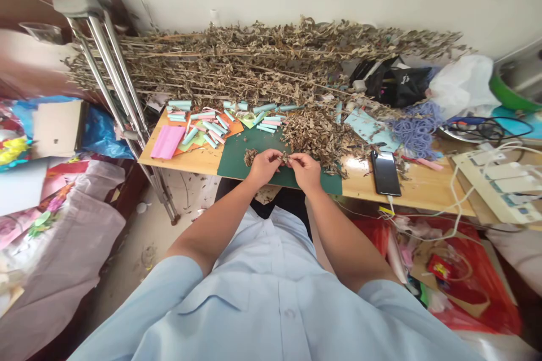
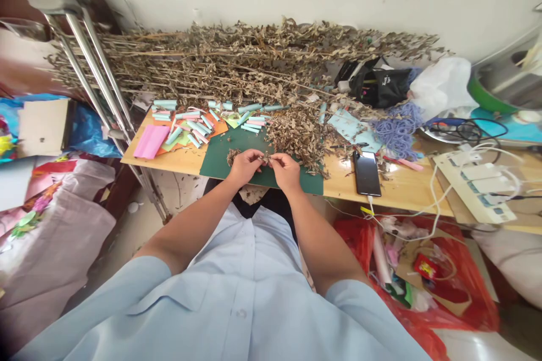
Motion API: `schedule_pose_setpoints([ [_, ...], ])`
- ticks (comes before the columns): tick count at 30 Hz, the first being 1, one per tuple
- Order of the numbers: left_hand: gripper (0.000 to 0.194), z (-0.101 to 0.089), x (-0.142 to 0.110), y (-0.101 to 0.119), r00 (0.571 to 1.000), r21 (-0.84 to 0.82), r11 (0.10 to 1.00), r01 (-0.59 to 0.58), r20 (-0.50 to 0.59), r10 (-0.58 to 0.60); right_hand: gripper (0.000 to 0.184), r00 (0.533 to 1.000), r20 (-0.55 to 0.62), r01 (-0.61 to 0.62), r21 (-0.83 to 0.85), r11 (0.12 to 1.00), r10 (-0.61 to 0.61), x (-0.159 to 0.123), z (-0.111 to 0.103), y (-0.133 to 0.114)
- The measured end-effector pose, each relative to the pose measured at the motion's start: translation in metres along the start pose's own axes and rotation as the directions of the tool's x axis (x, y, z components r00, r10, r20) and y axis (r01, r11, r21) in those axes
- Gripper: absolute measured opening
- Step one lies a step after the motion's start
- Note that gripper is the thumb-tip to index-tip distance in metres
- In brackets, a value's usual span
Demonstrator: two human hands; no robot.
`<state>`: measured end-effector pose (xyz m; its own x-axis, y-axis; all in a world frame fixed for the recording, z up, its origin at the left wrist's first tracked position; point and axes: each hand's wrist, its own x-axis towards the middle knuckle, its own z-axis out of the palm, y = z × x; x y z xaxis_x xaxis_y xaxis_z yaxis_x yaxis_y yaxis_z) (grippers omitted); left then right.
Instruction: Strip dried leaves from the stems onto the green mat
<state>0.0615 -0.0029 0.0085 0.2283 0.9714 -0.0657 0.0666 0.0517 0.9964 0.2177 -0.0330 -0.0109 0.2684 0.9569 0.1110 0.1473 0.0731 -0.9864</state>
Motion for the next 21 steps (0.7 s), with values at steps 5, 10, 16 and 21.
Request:
schedule_pose_setpoints([
  [5, 0.03, -0.002, -0.0018, -0.0025, 0.997, 0.041, 0.998, -0.042, 0.064, 0.04, 0.012, 0.978, 0.026, 0.21, -0.17, 0.963, -0.209, -0.0027, 0.0013, -0.0065],
  [10, 0.034, -0.0041, -0.0033, -0.0045, 0.992, 0.003, 0.995, -0.103, 0.077, 0.102, 0.013, 0.959, 0.06, 0.283, -0.222, 0.933, -0.277, -0.0028, 0.0007, -0.0107],
  [16, 0.016, -0.0016, -0.0045, 0.001, 0.996, -0.096, 0.995, -0.035, 0.074, 0.042, 0.011, 0.974, 0.079, 0.222, -0.157, 0.962, -0.211, -0.0048, -0.0004, -0.0072],
  [21, 0.014, -0.0005, -0.0052, -0.0012, 1.0, -0.117, 0.993, -0.017, 0.002, 0.018, 0.02, 0.997, -0.076, -0.03, 0.021, 0.999, 0.032, -0.0029, 0.0009, -0.0057],
])
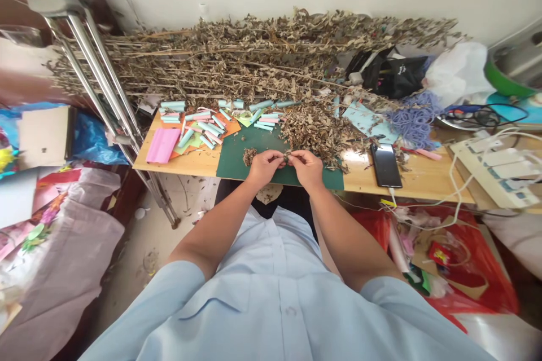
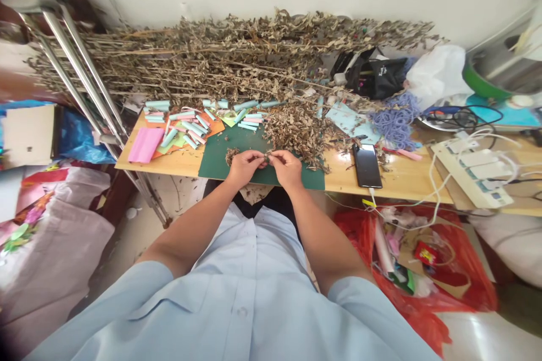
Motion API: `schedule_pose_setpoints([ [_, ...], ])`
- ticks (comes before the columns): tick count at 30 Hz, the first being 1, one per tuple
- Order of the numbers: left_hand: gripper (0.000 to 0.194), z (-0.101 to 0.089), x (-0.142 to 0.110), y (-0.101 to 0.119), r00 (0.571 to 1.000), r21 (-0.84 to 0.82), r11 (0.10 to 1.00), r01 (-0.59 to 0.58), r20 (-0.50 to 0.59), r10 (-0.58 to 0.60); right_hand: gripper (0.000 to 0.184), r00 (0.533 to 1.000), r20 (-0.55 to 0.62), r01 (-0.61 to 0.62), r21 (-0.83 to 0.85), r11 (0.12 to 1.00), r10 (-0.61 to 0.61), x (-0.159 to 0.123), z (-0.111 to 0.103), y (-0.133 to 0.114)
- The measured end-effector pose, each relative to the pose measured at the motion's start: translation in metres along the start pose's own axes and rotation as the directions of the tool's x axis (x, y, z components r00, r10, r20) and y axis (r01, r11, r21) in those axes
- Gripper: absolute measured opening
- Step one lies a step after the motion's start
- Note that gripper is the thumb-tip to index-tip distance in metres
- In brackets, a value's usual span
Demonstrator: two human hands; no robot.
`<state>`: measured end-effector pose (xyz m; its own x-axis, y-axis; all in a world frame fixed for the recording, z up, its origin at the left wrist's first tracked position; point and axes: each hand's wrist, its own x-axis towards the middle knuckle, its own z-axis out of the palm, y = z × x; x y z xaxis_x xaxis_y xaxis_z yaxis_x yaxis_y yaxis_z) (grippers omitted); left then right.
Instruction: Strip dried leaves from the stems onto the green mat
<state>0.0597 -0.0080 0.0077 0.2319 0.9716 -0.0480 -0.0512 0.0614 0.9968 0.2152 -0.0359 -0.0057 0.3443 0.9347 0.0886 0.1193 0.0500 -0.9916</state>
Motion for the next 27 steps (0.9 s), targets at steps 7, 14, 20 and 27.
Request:
schedule_pose_setpoints([
  [7, 0.018, -0.001, 0.0, -0.001, 1.0, -0.086, 0.996, 0.018, -0.015, -0.02, 0.031, 0.992, -0.076, -0.084, 0.193, 0.978, 0.1, 0.01, -0.003, 0.006],
  [14, 0.02, 0.001, 0.002, -0.001, 0.999, -0.072, 0.997, 0.036, -0.016, -0.038, 0.022, 0.999, 0.041, 0.014, 0.03, 0.999, -0.015, 0.003, -0.004, -0.001],
  [20, 0.018, -0.001, 0.0, 0.005, 0.997, 0.016, 1.0, 0.017, 0.069, -0.019, 0.015, 0.968, 0.15, 0.222, -0.138, 0.965, -0.201, -0.001, -0.004, -0.003],
  [27, 0.02, -0.001, 0.0, 0.004, 0.998, 0.045, 0.999, -0.02, 0.066, 0.017, 0.019, 0.969, 0.125, 0.233, -0.171, 0.957, -0.213, -0.002, 0.0, 0.0],
])
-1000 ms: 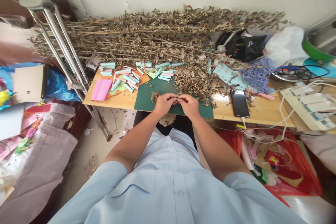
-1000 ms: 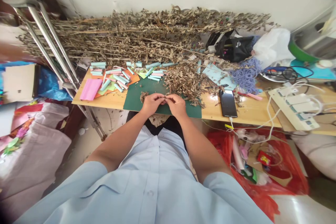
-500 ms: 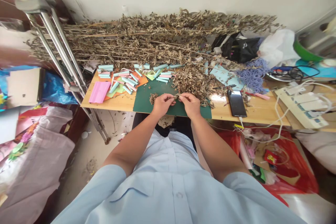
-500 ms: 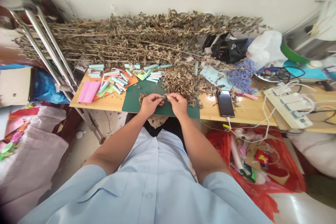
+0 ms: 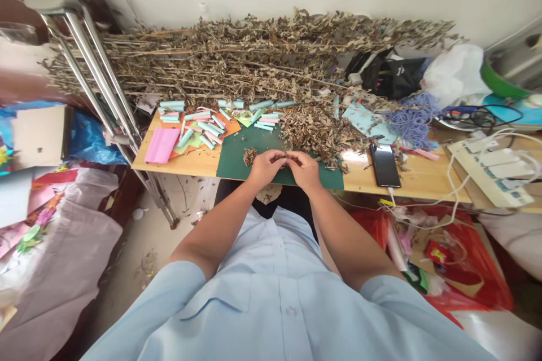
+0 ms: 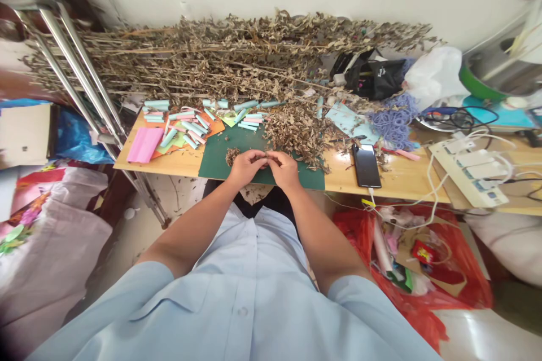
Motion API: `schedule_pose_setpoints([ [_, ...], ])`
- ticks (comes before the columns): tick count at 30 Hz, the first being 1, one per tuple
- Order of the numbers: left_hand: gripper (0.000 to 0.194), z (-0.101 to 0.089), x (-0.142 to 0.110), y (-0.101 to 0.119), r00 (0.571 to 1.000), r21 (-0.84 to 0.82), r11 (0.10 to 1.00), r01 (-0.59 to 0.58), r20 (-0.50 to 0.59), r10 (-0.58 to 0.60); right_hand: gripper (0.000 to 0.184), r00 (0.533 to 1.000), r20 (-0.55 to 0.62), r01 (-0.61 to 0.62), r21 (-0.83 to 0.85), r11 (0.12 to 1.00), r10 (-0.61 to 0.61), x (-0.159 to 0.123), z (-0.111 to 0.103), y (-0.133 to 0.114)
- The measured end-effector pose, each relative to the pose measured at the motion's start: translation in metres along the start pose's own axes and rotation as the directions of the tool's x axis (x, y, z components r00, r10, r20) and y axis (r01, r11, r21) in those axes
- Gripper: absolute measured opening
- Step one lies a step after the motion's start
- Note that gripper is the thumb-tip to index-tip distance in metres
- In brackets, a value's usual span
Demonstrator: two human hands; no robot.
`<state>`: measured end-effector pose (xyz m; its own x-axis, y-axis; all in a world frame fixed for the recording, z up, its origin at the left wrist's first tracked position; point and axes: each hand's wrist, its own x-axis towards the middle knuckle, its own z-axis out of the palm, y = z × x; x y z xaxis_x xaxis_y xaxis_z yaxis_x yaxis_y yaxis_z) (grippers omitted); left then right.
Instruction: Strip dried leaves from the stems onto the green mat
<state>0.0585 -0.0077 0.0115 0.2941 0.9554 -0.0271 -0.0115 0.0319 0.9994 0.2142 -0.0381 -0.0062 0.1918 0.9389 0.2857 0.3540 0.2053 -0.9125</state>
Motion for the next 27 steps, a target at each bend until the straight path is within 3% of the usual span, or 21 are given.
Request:
schedule_pose_setpoints([
  [5, 0.014, 0.001, 0.002, -0.002, 0.998, -0.048, 0.998, 0.042, -0.048, -0.044, 0.034, 0.995, 0.04, -0.097, 0.115, 0.989, 0.093, -0.003, 0.003, 0.005],
  [13, 0.015, -0.001, 0.003, -0.002, 0.989, -0.046, 0.995, 0.092, -0.108, -0.096, 0.035, 0.984, -0.037, -0.167, 0.121, 0.978, 0.172, -0.001, 0.0, -0.002],
  [19, 0.014, 0.0, 0.004, -0.001, 0.989, -0.1, 0.991, 0.088, -0.114, -0.099, 0.03, 0.981, -0.018, -0.189, 0.183, 0.965, 0.195, -0.004, -0.004, -0.015],
  [24, 0.013, 0.0, 0.005, -0.004, 0.992, -0.102, 0.992, 0.069, -0.099, -0.079, 0.019, 0.982, 0.155, -0.118, 0.054, 0.992, 0.108, -0.038, -0.013, -0.031],
  [27, 0.014, -0.001, 0.005, -0.006, 0.993, -0.114, 0.992, 0.058, -0.093, -0.069, 0.022, 0.947, 0.321, -0.033, 0.061, 0.998, 0.012, -0.052, -0.018, -0.035],
])
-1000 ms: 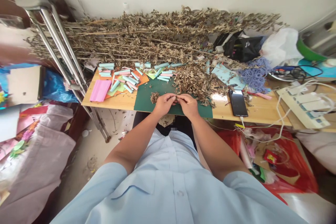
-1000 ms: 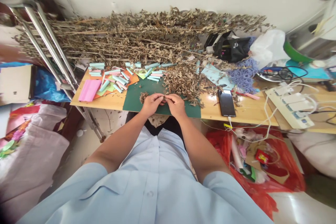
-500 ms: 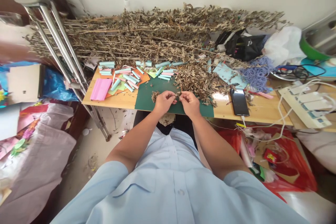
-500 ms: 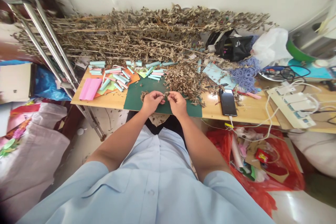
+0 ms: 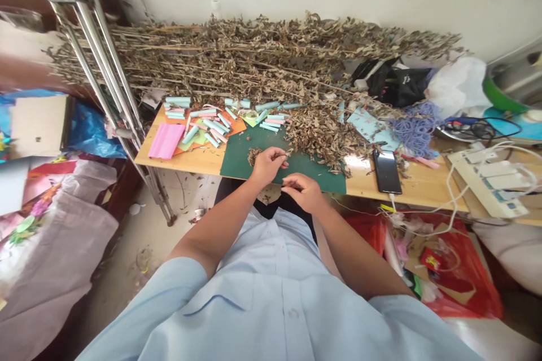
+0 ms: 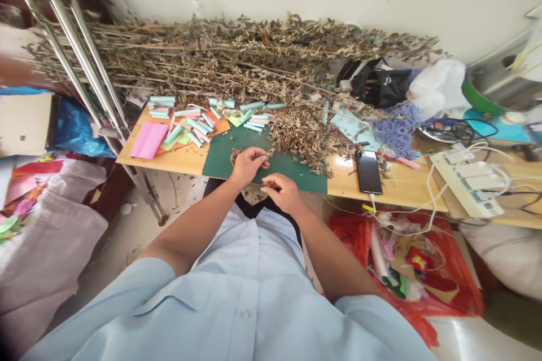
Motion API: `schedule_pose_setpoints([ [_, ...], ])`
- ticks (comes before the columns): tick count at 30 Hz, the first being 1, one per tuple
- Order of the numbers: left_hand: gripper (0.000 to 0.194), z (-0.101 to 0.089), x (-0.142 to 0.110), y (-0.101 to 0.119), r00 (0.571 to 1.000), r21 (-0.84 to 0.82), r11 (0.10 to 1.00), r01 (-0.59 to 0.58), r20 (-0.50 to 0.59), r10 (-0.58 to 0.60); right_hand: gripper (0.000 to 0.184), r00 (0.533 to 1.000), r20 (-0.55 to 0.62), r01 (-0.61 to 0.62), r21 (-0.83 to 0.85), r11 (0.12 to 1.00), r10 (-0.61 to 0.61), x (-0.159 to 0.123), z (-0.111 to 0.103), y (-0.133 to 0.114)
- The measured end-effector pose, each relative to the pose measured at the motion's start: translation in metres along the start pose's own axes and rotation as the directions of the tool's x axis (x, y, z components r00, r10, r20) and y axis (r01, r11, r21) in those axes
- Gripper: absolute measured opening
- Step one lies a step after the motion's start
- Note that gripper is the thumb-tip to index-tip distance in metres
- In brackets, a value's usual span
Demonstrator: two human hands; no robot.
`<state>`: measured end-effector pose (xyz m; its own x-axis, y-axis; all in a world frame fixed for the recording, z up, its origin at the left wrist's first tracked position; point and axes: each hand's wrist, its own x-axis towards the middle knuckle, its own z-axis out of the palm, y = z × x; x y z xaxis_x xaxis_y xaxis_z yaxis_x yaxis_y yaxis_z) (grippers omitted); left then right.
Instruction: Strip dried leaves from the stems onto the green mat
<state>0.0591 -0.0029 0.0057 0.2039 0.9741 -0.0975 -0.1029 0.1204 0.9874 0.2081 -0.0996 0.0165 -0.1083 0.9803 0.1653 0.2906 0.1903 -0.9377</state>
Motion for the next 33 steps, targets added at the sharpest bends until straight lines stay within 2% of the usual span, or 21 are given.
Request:
schedule_pose_setpoints([
  [2, 0.016, -0.001, 0.0, -0.001, 1.0, -0.011, 1.0, -0.005, 0.014, 0.005, 0.025, 1.0, -0.012, 0.015, -0.024, 1.0, -0.015, 0.001, -0.001, 0.0],
  [4, 0.017, -0.002, 0.0, -0.001, 0.999, -0.016, 1.0, -0.015, 0.035, 0.015, 0.026, 0.984, -0.177, -0.035, -0.046, 0.998, 0.027, 0.013, -0.004, 0.003],
  [5, 0.017, -0.003, 0.0, -0.001, 0.999, -0.018, 1.0, -0.019, 0.045, 0.02, 0.03, 0.957, -0.281, -0.078, -0.022, 0.997, 0.069, 0.022, -0.005, 0.007],
  [7, 0.018, -0.003, 0.0, -0.001, 0.998, -0.03, 0.999, -0.024, 0.062, 0.026, 0.049, 0.918, -0.357, -0.165, 0.055, 0.985, 0.174, 0.041, -0.007, 0.017],
  [10, 0.019, -0.004, 0.0, -0.001, 0.997, -0.047, 0.999, -0.021, 0.077, 0.025, 0.064, 0.914, -0.287, -0.236, 0.202, 0.951, 0.287, 0.065, -0.005, 0.033],
  [16, 0.019, -0.002, 0.002, -0.003, 0.997, -0.014, 1.0, -0.011, 0.07, 0.012, 0.039, 0.894, -0.273, -0.228, 0.408, 0.884, 0.356, 0.071, 0.002, 0.039],
  [20, 0.023, -0.001, 0.003, -0.005, 0.999, -0.002, 0.999, -0.034, 0.02, 0.034, 0.037, 0.873, -0.302, -0.21, 0.473, 0.855, 0.382, 0.067, 0.0, 0.035],
  [28, 0.023, 0.001, 0.002, 0.0, 0.999, 0.002, 1.0, 0.013, -0.046, -0.013, 0.042, 0.862, -0.36, -0.146, 0.498, 0.855, 0.357, 0.065, -0.004, 0.041],
  [33, 0.022, -0.002, 0.002, -0.002, 0.998, 0.091, 0.995, -0.037, 0.061, 0.031, 0.036, 0.892, -0.317, -0.18, 0.408, 0.895, 0.323, 0.063, -0.001, 0.043],
])
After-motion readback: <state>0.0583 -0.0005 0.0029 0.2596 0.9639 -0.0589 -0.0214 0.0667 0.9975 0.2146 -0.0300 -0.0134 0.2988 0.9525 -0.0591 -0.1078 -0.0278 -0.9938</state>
